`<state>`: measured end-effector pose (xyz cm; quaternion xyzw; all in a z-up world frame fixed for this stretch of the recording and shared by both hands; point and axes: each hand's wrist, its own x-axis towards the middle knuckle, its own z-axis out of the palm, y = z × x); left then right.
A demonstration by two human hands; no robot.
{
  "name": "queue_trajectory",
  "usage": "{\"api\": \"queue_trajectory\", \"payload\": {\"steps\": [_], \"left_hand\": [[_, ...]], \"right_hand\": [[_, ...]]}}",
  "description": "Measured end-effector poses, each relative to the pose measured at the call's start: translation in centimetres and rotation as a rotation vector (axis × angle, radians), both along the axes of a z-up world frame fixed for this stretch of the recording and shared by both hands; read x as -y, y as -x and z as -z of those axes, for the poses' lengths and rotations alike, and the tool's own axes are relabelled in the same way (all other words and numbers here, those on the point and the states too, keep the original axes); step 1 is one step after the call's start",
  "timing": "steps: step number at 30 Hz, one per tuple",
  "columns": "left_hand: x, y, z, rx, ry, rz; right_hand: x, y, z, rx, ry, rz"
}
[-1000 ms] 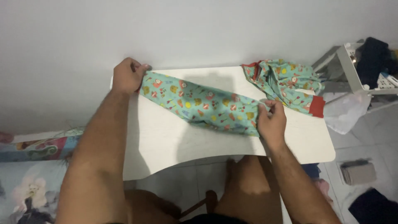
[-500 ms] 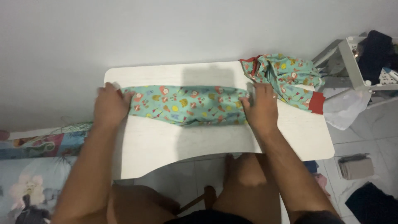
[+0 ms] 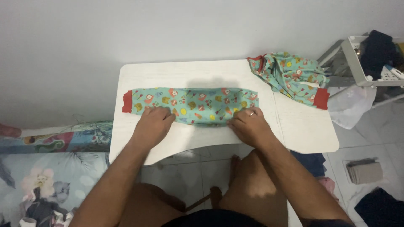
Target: The person folds a green cloth and a white baby cloth on a small white table, then picks up a light blue patterned pajama set from a bed. They fold the pants and shirt separately on the table, smoothing and aligning them into neat rectangles.
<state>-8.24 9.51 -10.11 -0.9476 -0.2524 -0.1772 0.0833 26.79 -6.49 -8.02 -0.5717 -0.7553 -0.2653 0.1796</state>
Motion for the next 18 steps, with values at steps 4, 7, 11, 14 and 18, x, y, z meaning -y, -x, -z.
{"api": "queue_trajectory", "payload": {"steps": [4,7,11,14,18], "left_hand": [[1.4,-2.0,-4.2,0.080,0.092,-0.033],[2.8,-5.8,-7.2,0.130,0.187,-0.028],[3.2,-11.1,-4.1,0.146,0.231,-0.067],[3.0,-9.0,-6.2,0.065,0.680,-0.373],[-0.1,-3.7,-8.5,-0.203,0.564,-0.523]], "right_hand": [[-0.7,1.0,-0.8,-0.197,0.200,0.068],[-4.3,2.6,-0.3,-0.231,0.185,0.145],[-7.8,6.8,-1.2,-0.257,0.688,0.356],[-6.0,8.0,-7.6,-0.363,0.876,0.388],[-5.0,4.2,-7.1,-0.408,0.777,0.384]]}}
